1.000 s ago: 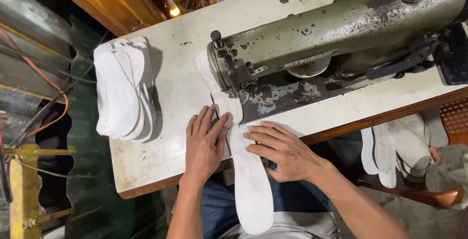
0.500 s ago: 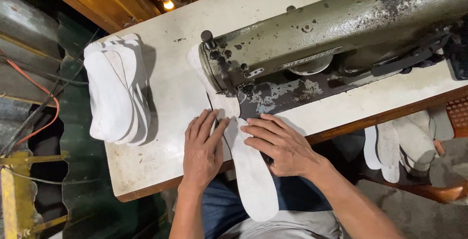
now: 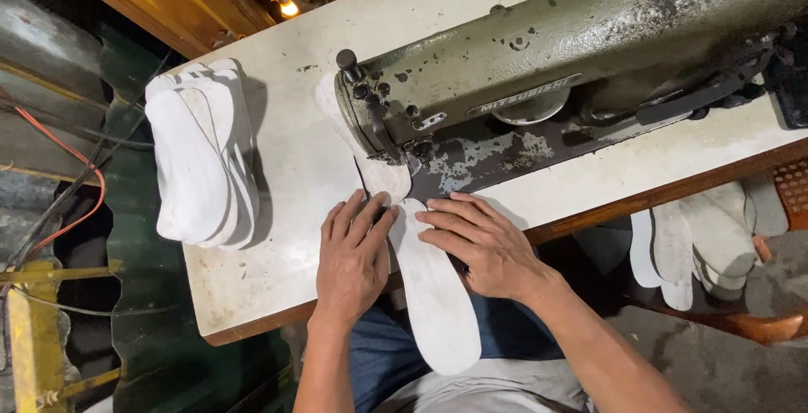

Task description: Sewing white shoe insoles using an industrial sewing machine at a stitching station.

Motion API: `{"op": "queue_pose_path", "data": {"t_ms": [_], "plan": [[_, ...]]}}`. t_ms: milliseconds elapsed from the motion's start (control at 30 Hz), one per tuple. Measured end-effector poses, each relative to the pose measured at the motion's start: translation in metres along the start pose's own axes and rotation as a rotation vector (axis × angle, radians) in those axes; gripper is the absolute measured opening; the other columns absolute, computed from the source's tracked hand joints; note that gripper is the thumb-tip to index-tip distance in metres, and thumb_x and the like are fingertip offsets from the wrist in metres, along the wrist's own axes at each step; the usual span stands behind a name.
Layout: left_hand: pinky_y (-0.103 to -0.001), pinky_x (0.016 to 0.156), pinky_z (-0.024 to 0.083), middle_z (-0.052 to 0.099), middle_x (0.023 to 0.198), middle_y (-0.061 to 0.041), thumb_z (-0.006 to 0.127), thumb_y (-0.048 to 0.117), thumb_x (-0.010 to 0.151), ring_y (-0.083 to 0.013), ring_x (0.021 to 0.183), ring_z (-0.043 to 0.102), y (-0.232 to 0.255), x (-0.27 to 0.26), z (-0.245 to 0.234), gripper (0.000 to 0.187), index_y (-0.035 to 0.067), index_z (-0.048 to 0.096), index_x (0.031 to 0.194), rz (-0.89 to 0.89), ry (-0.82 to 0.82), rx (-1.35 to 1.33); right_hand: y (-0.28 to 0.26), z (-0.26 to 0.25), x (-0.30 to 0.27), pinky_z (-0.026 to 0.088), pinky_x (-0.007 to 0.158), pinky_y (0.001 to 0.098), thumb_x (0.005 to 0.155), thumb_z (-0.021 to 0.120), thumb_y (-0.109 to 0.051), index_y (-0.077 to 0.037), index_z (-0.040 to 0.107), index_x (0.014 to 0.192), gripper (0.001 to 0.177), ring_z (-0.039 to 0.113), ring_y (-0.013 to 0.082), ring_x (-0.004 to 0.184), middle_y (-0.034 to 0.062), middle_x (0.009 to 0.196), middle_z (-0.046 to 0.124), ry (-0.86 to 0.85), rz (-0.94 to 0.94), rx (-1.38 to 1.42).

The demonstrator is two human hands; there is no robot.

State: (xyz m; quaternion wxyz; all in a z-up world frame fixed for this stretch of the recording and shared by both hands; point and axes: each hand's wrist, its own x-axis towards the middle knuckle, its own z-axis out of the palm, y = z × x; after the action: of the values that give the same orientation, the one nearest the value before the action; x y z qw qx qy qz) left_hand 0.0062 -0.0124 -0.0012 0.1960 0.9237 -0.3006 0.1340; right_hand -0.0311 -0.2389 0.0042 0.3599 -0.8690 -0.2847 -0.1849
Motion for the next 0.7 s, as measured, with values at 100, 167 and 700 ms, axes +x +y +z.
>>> {"op": "queue_pose_path", "data": {"t_ms": [100, 167, 700], "plan": [[-0.052, 0.118, 0.037, 0.065, 0.140, -0.004, 0.063, 0.009, 0.090, -0.0306, 0.139, 0.051, 0.000, 0.002, -0.002, 0.044, 0.023, 0.069, 0.131, -0.008, -0.018, 0.033, 0.003, 0.003, -0.003, 0.038, 0.116, 0.0530, 0.099, 0.048, -0.007, -0.009, 0.072, 0.118, 0.031, 0.059, 0.0334, 0.130, 0.0136, 0.123, 0.071, -0.028, -0.001, -0.043], [-0.052, 0.118, 0.036, 0.064, 0.142, -0.005, 0.056, 0.025, 0.099, -0.0309, 0.141, 0.050, -0.001, 0.003, -0.002, 0.034, 0.023, 0.070, 0.130, -0.040, -0.014, -0.007, 0.005, 0.006, -0.005, 0.037, 0.117, 0.0521, 0.099, 0.048, -0.006, -0.010, 0.071, 0.120, 0.031, 0.057, 0.0329, 0.132, 0.0127, 0.125, 0.070, -0.035, 0.001, -0.086], [-0.051, 0.122, 0.031, 0.062, 0.145, -0.007, 0.052, 0.052, 0.103, -0.0283, 0.143, 0.048, 0.002, 0.008, 0.000, 0.049, 0.021, 0.065, 0.140, -0.080, -0.058, 0.092, -0.007, -0.004, 0.001, 0.029, 0.121, 0.0539, 0.102, 0.045, -0.008, -0.010, 0.069, 0.125, 0.033, 0.050, 0.0326, 0.140, 0.0125, 0.136, 0.065, -0.082, 0.049, -0.129]]}}
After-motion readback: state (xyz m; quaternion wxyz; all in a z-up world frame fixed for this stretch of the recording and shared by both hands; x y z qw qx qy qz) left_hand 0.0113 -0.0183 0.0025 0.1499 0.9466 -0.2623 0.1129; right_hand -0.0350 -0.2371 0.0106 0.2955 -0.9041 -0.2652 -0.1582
